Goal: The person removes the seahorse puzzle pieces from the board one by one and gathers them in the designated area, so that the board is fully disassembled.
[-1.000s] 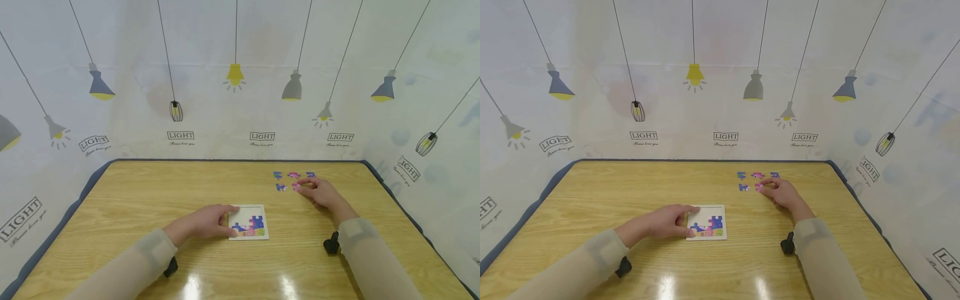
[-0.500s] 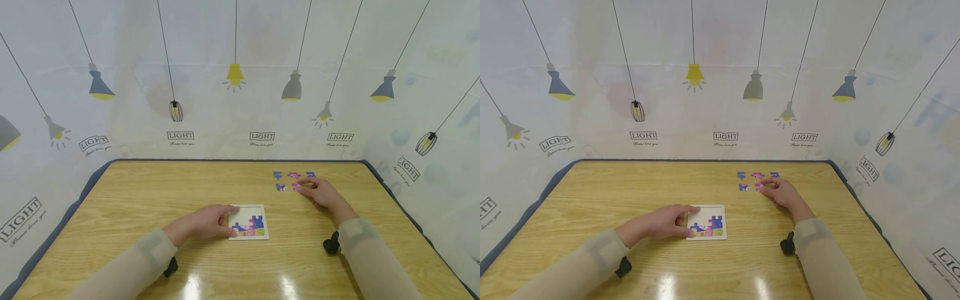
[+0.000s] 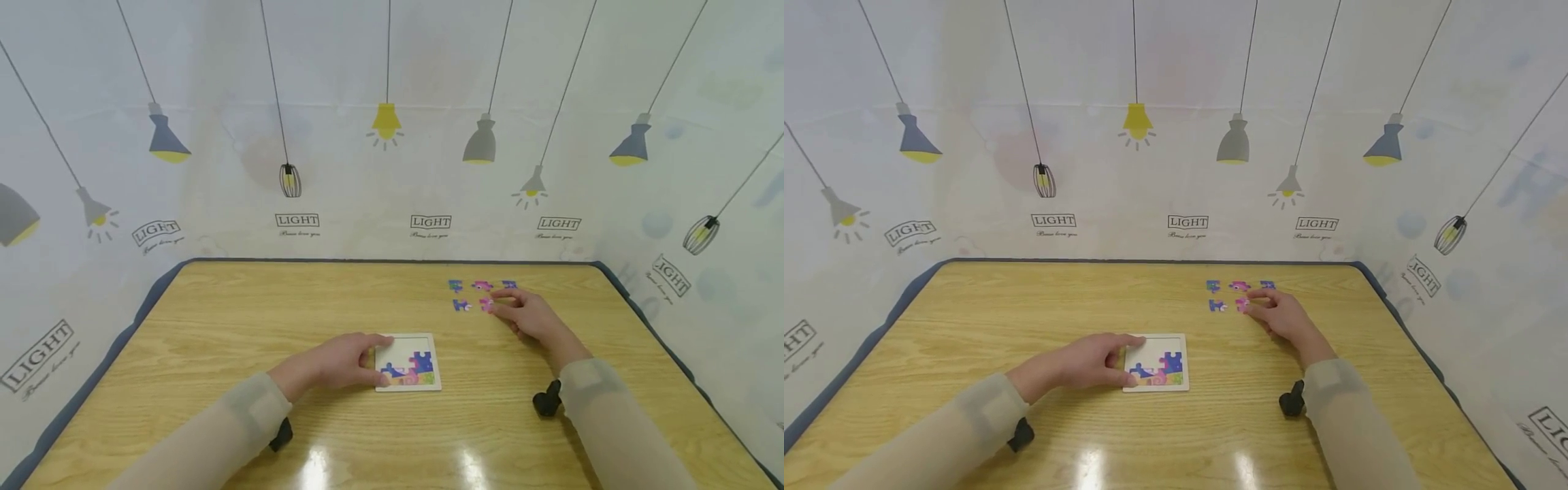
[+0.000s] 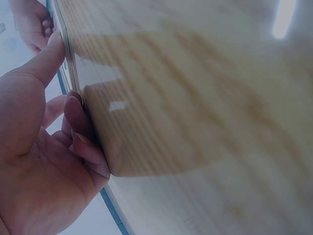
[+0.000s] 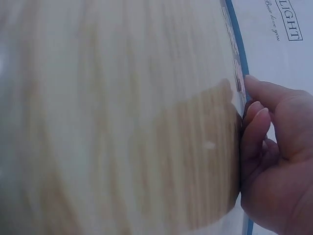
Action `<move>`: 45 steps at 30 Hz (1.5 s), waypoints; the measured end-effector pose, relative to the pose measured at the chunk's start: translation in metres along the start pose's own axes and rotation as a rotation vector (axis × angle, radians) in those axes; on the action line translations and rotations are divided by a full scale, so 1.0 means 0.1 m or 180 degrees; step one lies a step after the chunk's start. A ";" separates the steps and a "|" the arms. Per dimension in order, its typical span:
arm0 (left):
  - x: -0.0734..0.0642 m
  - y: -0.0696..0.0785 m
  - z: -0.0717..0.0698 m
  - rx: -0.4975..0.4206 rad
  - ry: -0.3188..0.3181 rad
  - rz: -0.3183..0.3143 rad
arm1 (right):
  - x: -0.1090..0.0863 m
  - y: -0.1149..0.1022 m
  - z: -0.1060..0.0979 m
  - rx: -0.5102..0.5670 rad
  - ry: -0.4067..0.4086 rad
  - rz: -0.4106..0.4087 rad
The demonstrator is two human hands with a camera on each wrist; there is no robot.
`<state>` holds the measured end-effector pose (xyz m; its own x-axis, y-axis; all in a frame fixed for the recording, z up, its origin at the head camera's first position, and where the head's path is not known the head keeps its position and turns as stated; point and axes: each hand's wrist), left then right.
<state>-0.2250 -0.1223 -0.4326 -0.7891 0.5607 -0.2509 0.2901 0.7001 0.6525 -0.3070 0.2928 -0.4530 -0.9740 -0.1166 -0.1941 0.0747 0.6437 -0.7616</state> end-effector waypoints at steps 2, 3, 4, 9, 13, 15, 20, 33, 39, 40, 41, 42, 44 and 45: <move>0.01 0.00 0.01 0.0000 0.0001 0.0009 | -0.01 0.02 -0.02 0.0089 0.0015 -0.0025; 0.01 0.00 0.01 -0.0004 -0.0001 0.0019 | -0.02 0.03 -0.02 0.0145 0.0014 -0.0046; 0.01 0.01 0.01 -0.0006 -0.0007 0.0024 | -0.03 0.04 -0.03 0.0198 -0.0002 -0.0066; 0.00 0.03 0.03 -0.0018 -0.0020 0.0017 | -0.11 0.04 -0.08 0.0336 -0.0098 -0.0186; -0.01 0.05 0.02 -0.0005 0.0002 0.0022 | -0.16 -0.03 -0.05 0.0289 -0.0194 -0.0293; -0.01 0.05 0.01 0.0003 0.0011 0.0023 | -0.18 -0.09 0.01 0.0270 -0.0260 -0.0355; -0.02 0.03 0.01 0.0029 0.0014 0.0007 | -0.24 -0.27 0.23 0.0167 -0.0506 -0.0582; -0.01 0.05 -0.01 -0.0037 -0.0019 -0.0014 | -0.41 -0.75 0.76 -0.0008 -0.1344 -0.0889; -0.02 0.05 -0.01 -0.0041 -0.0027 0.0010 | -0.38 -0.78 0.84 -0.0262 -0.1451 -0.0991; -0.02 0.04 -0.01 -0.0047 -0.0024 0.0018 | -0.37 -0.78 0.85 -0.0306 -0.1468 -0.1010; -0.02 0.04 -0.01 -0.0047 -0.0018 0.0029 | -0.37 -0.78 0.85 -0.0349 -0.1478 -0.1020; -0.02 0.04 -0.01 -0.0058 -0.0015 0.0028 | -0.36 -0.78 0.86 -0.0375 -0.1496 -0.1035; -0.02 0.03 -0.01 -0.0047 -0.0002 0.0047 | -0.35 -0.78 0.87 -0.0443 -0.1506 -0.1045; -0.02 0.02 -0.01 -0.0045 0.0004 0.0050 | -0.35 -0.79 0.87 -0.0474 -0.1510 -0.1052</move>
<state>-0.2232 -0.1224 -0.4297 -0.7853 0.5709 -0.2396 0.2947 0.6850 0.6663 -0.2602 0.1802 -0.4402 -0.7361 -0.6319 -0.2427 -0.2804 0.6109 -0.7404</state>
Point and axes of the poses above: each hand's wrist, its own x-axis towards the middle knuckle, its own z-axis out of the palm, y = z × x, and after that the axes turned 4 degrees about -x, right-handed
